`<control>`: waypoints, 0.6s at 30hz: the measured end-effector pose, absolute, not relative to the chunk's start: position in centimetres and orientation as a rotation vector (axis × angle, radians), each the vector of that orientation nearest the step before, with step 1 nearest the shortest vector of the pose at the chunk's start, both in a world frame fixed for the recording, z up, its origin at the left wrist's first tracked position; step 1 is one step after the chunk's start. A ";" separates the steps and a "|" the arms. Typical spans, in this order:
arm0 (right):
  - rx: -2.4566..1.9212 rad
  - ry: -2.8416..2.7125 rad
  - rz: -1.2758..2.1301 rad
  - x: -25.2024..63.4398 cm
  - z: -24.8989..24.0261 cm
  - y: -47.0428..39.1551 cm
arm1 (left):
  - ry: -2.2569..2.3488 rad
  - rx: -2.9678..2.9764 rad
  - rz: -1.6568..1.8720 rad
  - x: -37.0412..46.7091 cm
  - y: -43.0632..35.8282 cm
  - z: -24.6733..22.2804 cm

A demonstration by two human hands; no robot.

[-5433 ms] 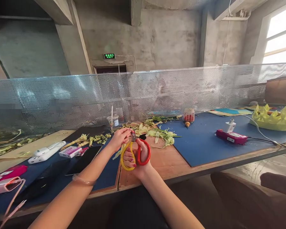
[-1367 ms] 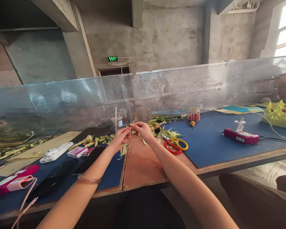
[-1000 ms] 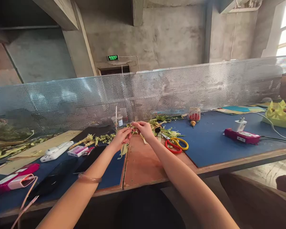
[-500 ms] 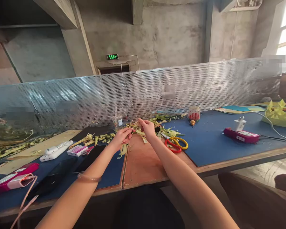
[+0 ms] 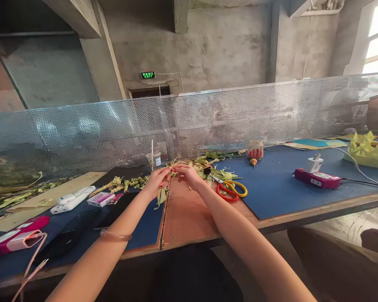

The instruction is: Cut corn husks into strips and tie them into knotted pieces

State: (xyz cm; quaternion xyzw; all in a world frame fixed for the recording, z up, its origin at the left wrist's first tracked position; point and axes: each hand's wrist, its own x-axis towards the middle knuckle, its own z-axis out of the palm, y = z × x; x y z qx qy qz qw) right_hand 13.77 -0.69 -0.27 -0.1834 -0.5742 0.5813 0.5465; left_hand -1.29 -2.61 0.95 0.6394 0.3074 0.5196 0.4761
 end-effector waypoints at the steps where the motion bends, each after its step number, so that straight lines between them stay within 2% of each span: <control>1: -0.439 -1.367 1.354 13.7 -0.2 -0.8 | 0.755 1.565 1.264 -1.3 -2.6 0.9; 18: -0.471 -1.345 1.233 13.4 -0.4 -0.7 | 0.765 1.600 1.213 -1.1 -2.5 0.8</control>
